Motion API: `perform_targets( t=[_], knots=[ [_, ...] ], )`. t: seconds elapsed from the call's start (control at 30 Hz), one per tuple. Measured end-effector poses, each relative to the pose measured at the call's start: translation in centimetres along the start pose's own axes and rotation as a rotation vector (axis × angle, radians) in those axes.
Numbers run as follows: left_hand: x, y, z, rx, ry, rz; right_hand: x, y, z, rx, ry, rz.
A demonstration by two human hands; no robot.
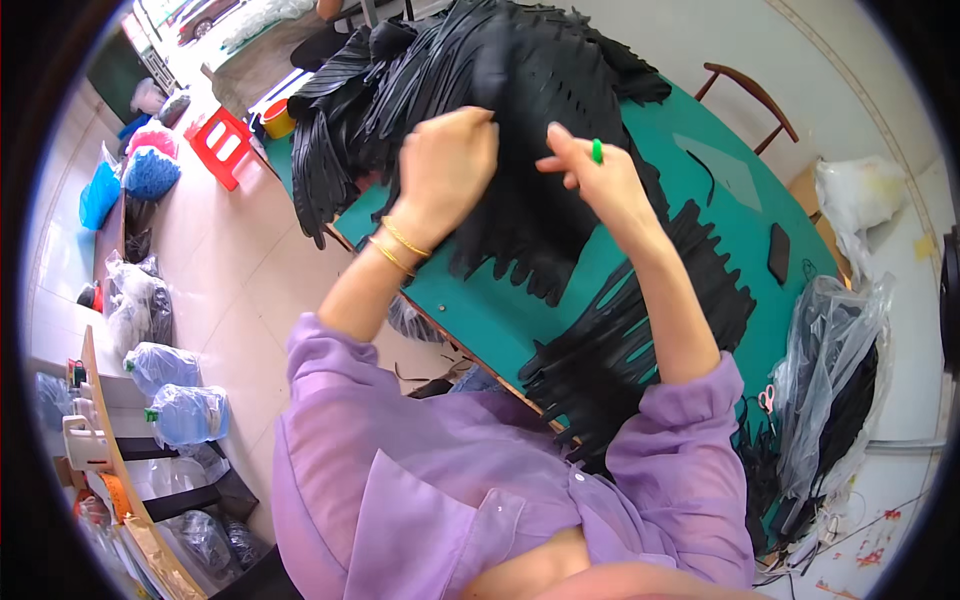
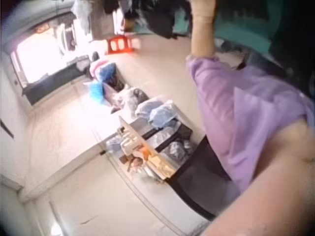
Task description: The person picks up pre-cut sheets from a table and removes cutouts from the slits using a pointed tool and fingers.
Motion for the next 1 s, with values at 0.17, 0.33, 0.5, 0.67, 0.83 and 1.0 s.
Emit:
perform_targets(
  t=[0.17, 0.33, 0.5, 0.67, 0.83, 1.0],
  knots=[
    [2.3, 3.5, 9.5, 0.318, 0.322, -0.198, -3.1, -3.9, 1.7, -0.234, 0.020, 0.116],
    [2.2, -3.2, 4.8, 0.573, 0.071, 0.067, 1.4, -13.4, 3.7, -0.655, 0.282, 0.250],
    [5.0, -5.4, -2.0, 0.744, -0.188, 0.222, 4.5, -18.6, 10.0, -0.421, 0.282, 0.231],
    [4.4, -3.2, -6.5, 0.425, -0.403, 0.095, 3.0, -14.5, 14.2, -0.409, 0.255, 0.192],
    [-0.7, -1.6, -7.9, -0.015, -0.306, 0.037, -0.1, -13.7, 13.7, -0.085, 0.308, 0.226],
    [-3.1, 0.3, -12.3, -0.026, -0.431, -0.285, -7.3, -13.1, 6.2, 0.101, -0.114, 0.247]
  ],
)
Point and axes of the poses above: each hand's wrist, its own x-axis away from the middle knuckle, its own y-axis out of the palm, z = x × y, the point moved 7 cm from there along -x, towards the middle knuckle, and after that the axes turned 15 degrees about x, right-handed, at the moved point
